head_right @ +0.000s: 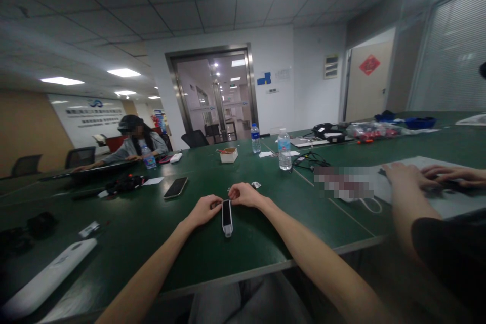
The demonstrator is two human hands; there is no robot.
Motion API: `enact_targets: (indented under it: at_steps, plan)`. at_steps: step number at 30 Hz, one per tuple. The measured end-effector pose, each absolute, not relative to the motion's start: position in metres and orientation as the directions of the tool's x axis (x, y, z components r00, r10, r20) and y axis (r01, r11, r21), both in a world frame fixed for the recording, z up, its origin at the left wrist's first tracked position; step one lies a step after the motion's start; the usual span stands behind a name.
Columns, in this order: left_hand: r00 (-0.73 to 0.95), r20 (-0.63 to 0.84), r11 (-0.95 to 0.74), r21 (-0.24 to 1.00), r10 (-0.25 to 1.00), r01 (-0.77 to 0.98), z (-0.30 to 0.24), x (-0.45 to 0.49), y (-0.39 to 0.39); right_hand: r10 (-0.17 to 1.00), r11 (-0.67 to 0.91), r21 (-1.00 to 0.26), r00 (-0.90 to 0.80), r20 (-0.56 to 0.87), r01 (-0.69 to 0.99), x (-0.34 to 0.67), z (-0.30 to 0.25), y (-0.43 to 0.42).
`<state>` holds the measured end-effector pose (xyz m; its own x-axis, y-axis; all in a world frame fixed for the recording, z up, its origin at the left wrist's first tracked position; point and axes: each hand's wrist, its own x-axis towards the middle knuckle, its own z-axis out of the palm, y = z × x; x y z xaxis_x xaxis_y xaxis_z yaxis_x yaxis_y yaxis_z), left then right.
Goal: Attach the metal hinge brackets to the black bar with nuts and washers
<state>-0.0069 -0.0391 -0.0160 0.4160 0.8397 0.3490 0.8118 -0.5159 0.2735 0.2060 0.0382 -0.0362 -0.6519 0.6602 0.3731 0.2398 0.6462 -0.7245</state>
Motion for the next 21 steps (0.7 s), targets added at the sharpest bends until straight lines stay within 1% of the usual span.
enact_targets:
  at_steps: [7, 11, 21]
  plan:
    - [0.416, 0.362, -0.52, 0.266, 0.834, 0.812, -0.021, -0.009, -0.035, 0.663, 0.695, -0.615, -0.663, 0.349, 0.372, 0.214, -0.024, 0.031]
    - [0.418, 0.37, -0.525, 0.265, 0.83, 0.809, -0.022, -0.009, -0.035, 0.656, 0.714, -0.563, -0.678, 0.33, 0.416, 0.216, -0.019, 0.027]
    - [0.419, 0.37, -0.526, 0.259, 0.829, 0.81, -0.02, -0.008, -0.036, 0.665, 0.715, -0.523, -0.682, 0.303, 0.464, 0.214, -0.016, 0.022]
